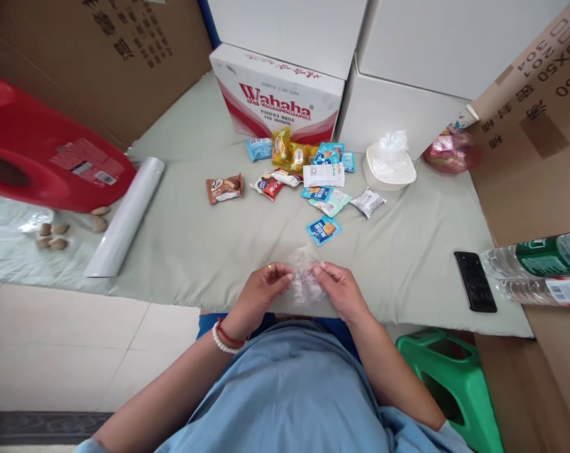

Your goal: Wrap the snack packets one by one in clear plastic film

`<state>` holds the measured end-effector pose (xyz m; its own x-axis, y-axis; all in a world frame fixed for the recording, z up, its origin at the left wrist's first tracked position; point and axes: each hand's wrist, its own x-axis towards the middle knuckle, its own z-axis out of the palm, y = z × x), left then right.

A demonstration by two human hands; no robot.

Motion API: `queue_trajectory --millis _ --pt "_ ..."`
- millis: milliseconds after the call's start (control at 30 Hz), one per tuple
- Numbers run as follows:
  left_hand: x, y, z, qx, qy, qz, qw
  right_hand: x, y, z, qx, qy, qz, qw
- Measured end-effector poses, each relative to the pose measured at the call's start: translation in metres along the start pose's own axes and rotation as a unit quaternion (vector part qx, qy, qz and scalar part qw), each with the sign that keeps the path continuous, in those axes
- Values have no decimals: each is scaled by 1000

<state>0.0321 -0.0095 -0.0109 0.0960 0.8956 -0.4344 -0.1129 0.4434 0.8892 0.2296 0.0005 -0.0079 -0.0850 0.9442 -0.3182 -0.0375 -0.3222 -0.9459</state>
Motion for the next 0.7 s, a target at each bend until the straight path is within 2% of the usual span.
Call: queue_trajectory --millis 100,267,367,467,533,600,633,700 --pt "6 3 -16 -23 18 18 999 6 -5 -18 22 75 -19 997" --pt "3 4 -64 -40 100 15 994 6 -9 -62 25 156 -4 987" --pt "-5 -3 -88 11 128 16 992 1 -3 -75 9 169 10 986" --pt "-13 -13 -97 120 162 36 979 -2 5 -77 -30 167 12 985" --pt "-16 -17 -94 216 216 84 949 -1 9 -75 -54 164 7 985" --pt "-16 -16 -89 310 254 170 900 1 11 -73 -70 158 1 985" --pt "-14 -14 -85 351 255 219 874 2 11 -71 -74 156 -2 985" --pt "-8 -6 -77 417 216 314 825 5 9 -69 -77 152 -5 985"
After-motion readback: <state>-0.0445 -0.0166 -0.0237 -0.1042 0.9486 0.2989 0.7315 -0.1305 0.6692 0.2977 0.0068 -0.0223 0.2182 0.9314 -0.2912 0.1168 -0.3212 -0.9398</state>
